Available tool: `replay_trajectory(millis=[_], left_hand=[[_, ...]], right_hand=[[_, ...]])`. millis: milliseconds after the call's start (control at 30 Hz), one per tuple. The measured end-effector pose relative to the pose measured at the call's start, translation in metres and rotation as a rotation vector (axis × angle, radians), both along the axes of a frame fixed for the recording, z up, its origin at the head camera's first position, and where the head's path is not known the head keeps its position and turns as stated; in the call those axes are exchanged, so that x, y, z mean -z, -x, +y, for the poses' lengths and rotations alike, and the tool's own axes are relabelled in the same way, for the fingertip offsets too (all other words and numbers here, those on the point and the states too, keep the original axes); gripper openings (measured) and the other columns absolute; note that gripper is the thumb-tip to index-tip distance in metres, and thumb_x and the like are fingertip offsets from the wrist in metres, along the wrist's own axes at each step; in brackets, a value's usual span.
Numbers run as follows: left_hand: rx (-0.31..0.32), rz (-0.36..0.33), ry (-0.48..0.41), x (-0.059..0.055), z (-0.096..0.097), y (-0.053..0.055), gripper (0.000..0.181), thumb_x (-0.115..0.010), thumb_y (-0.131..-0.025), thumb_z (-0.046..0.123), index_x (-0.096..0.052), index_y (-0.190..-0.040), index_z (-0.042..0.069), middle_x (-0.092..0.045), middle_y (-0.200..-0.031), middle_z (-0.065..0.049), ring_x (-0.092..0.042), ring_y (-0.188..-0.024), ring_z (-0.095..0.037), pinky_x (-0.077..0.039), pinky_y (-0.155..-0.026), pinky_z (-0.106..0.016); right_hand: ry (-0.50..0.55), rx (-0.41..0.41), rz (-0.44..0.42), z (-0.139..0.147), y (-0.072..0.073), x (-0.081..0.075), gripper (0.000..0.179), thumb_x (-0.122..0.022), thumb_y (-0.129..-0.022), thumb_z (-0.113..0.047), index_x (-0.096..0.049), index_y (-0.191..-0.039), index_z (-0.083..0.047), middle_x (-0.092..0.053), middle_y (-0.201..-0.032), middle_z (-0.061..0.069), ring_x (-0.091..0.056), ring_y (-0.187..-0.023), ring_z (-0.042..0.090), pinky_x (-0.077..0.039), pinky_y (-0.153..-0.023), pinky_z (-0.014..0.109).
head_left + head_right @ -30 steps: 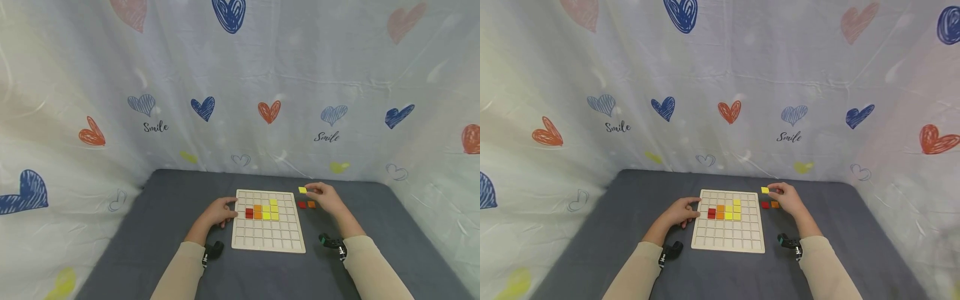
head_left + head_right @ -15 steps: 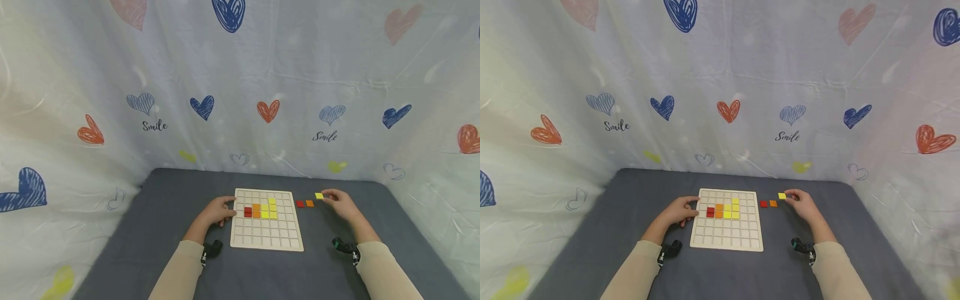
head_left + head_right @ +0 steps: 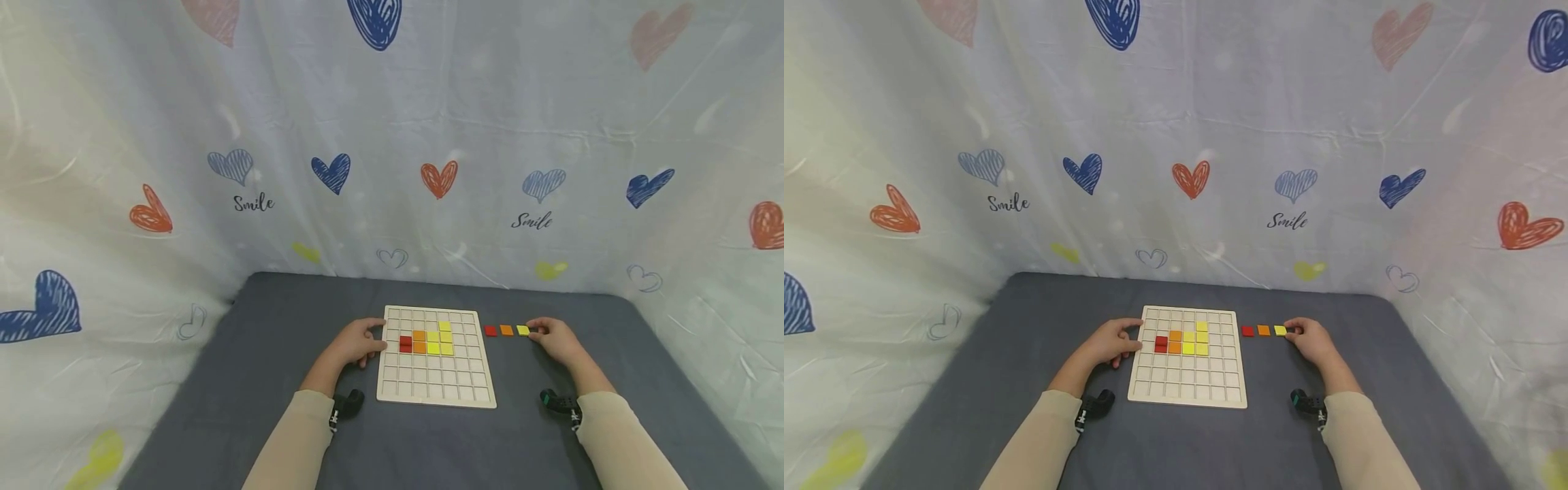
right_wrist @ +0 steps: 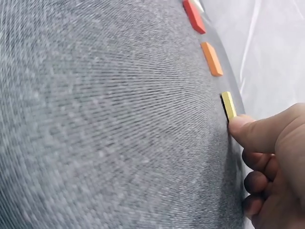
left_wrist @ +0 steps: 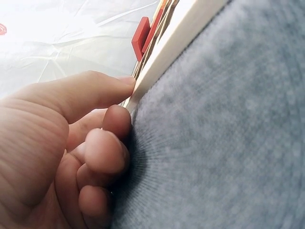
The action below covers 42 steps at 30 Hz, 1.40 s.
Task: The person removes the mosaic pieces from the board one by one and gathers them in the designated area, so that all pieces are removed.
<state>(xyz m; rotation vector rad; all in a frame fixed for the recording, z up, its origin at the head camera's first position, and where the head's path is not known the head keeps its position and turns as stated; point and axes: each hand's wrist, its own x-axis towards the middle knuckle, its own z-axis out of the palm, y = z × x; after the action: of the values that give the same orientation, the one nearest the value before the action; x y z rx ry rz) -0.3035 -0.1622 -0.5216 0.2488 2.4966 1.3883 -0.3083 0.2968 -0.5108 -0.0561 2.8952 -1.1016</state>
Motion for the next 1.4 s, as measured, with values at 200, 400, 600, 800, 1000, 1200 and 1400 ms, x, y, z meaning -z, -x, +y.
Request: replay_trajectory(millis=[200, 400, 600, 800, 1000, 1200, 1400], left_hand=[[0.002, -0.004, -0.004, -0.001, 0.000, 0.000, 0.062, -0.076, -0.094, 0.020, -0.053, -0.152, 0.014, -0.062, -0.063, -0.008, -0.051, -0.038, -0.017, -0.042, -0.041, -0.029], [0.008, -0.003, -0.007, -0.001, 0.000, 0.000, 0.062, -0.076, -0.094, 0.020, -0.052, -0.152, 0.014, -0.063, -0.062, -0.008, -0.051, -0.038, -0.017, -0.042, -0.041, -0.029], [0.008, 0.011, -0.015, 0.001, -0.001, 0.001, 0.062, -0.076, -0.094, 0.020, -0.053, -0.151, 0.015, -0.062, -0.063, -0.008, -0.050, -0.038, -0.016, -0.045, -0.043, -0.031], [0.017, 0.015, -0.012, 0.003, 0.000, -0.002, 0.062, -0.077, -0.093, 0.019, -0.053, -0.151, 0.011, -0.061, -0.061, -0.007, -0.050, -0.037, -0.015, -0.043, -0.040, -0.029], [0.010, 0.029, -0.023, 0.000, 0.001, -0.003, 0.062, -0.077, -0.093, 0.018, -0.054, -0.150, 0.010, -0.061, -0.062, -0.007, -0.050, -0.037, -0.014, -0.040, -0.039, -0.028], [0.005, 0.028, -0.015, 0.003, -0.001, -0.002, 0.063, -0.077, -0.093, 0.019, -0.053, -0.150, 0.011, -0.061, -0.061, -0.007, -0.050, -0.037, -0.014, -0.040, -0.039, -0.028], [0.000, 0.017, -0.014, 0.001, 0.000, -0.002, 0.063, -0.077, -0.093, 0.020, -0.054, -0.150, 0.012, -0.062, -0.062, -0.008, -0.051, -0.038, -0.016, -0.040, -0.038, -0.029]], right_hand=[[-0.040, 0.044, -0.011, -0.002, 0.001, 0.003, 0.030, -0.063, -0.102, -0.006, -0.063, -0.127, 0.010, -0.055, -0.093, 0.013, -0.049, -0.082, 0.027, -0.040, -0.070, 0.039], [-0.002, 0.058, -0.010, -0.002, 0.001, 0.002, 0.034, -0.063, -0.102, -0.008, -0.060, -0.131, 0.010, -0.051, -0.090, 0.011, -0.047, -0.081, 0.026, -0.039, -0.069, 0.039], [0.051, 0.055, 0.012, -0.006, 0.001, -0.011, 0.041, -0.061, -0.104, -0.012, -0.056, -0.138, 0.009, -0.047, -0.095, 0.012, -0.045, -0.086, 0.027, -0.038, -0.069, 0.040], [0.076, 0.040, 0.046, -0.020, 0.002, -0.024, 0.044, -0.062, -0.104, -0.018, -0.057, -0.140, 0.006, -0.055, -0.116, 0.022, -0.049, -0.102, 0.035, -0.044, -0.079, 0.046], [0.125, 0.002, 0.071, -0.045, 0.007, -0.039, 0.044, -0.062, -0.104, -0.019, -0.057, -0.142, 0.003, -0.053, -0.122, 0.023, -0.049, -0.108, 0.037, -0.043, -0.084, 0.048], [0.159, -0.052, 0.081, -0.071, 0.012, -0.047, 0.046, -0.065, -0.103, -0.020, -0.057, -0.143, 0.000, -0.048, -0.104, 0.012, -0.046, -0.075, 0.023, -0.041, -0.062, 0.037], [0.153, -0.128, 0.070, -0.092, 0.016, -0.043, 0.043, -0.068, -0.101, -0.020, -0.061, -0.140, -0.001, -0.053, -0.111, 0.017, -0.045, -0.076, 0.024, -0.041, -0.062, 0.035]])
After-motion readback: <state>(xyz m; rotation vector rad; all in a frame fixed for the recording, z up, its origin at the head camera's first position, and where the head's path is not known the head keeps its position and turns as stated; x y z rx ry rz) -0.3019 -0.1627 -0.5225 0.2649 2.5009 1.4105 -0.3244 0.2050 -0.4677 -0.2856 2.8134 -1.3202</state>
